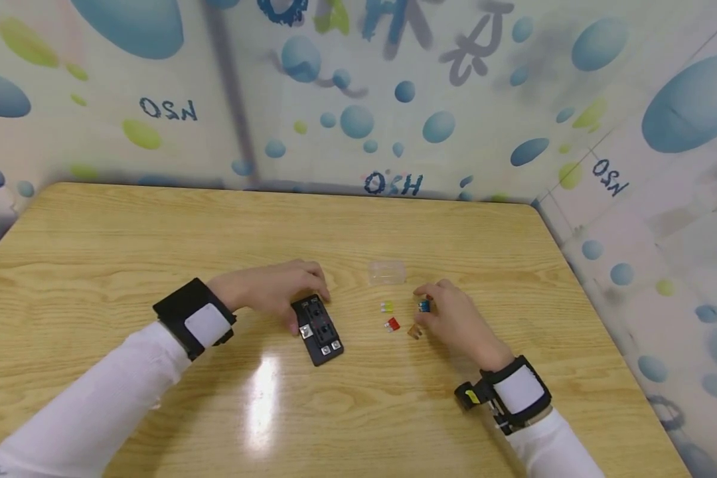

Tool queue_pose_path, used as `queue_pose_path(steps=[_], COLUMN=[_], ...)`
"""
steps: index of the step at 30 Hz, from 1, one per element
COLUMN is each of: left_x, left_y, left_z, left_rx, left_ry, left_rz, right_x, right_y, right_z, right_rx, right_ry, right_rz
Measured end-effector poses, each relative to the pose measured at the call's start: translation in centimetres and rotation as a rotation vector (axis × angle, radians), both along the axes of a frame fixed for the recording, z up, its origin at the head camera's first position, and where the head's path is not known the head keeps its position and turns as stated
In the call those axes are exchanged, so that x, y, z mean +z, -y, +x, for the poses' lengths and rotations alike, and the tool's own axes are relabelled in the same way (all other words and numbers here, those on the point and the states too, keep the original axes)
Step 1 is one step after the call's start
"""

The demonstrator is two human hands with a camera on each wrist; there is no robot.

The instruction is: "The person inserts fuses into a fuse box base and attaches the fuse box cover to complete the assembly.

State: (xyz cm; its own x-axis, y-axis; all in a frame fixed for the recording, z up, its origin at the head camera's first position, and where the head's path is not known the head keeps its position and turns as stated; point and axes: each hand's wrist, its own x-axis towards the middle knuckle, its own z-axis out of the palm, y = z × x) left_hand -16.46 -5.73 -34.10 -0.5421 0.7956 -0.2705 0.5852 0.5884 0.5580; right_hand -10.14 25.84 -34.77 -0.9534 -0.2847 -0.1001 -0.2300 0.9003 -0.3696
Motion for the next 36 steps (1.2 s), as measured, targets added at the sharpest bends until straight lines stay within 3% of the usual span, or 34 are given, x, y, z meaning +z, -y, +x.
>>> queue_pose_path(steps=[10, 22, 29, 36], left_x=[0.1, -0.5, -0.7, -0.9], left_y=[-0.2, 0.5, 0.3, 0.2], left_z=[-0.1, -0.6, -0.6, -0.6], left_rx=[-0.006, -0.027, -0.001, 0.007], left_ry=[0.071, 0.100, 0.121, 0.148], left_rz=[0.032, 0.082, 0.058, 0.064], right_x=[0.3, 1.1, 0.2, -0.7], right_y=[-0.3, -1.0, -1.2, -1.3], right_z=[-1.2, -2.3, -2.5, -2.4], right_rx=[-0.002, 0.080, 0.071, 0.097], right_ry=[0.095, 0.129, 0.160, 0.133], right_rz=[-0.011, 0.004, -0.026, -0.068])
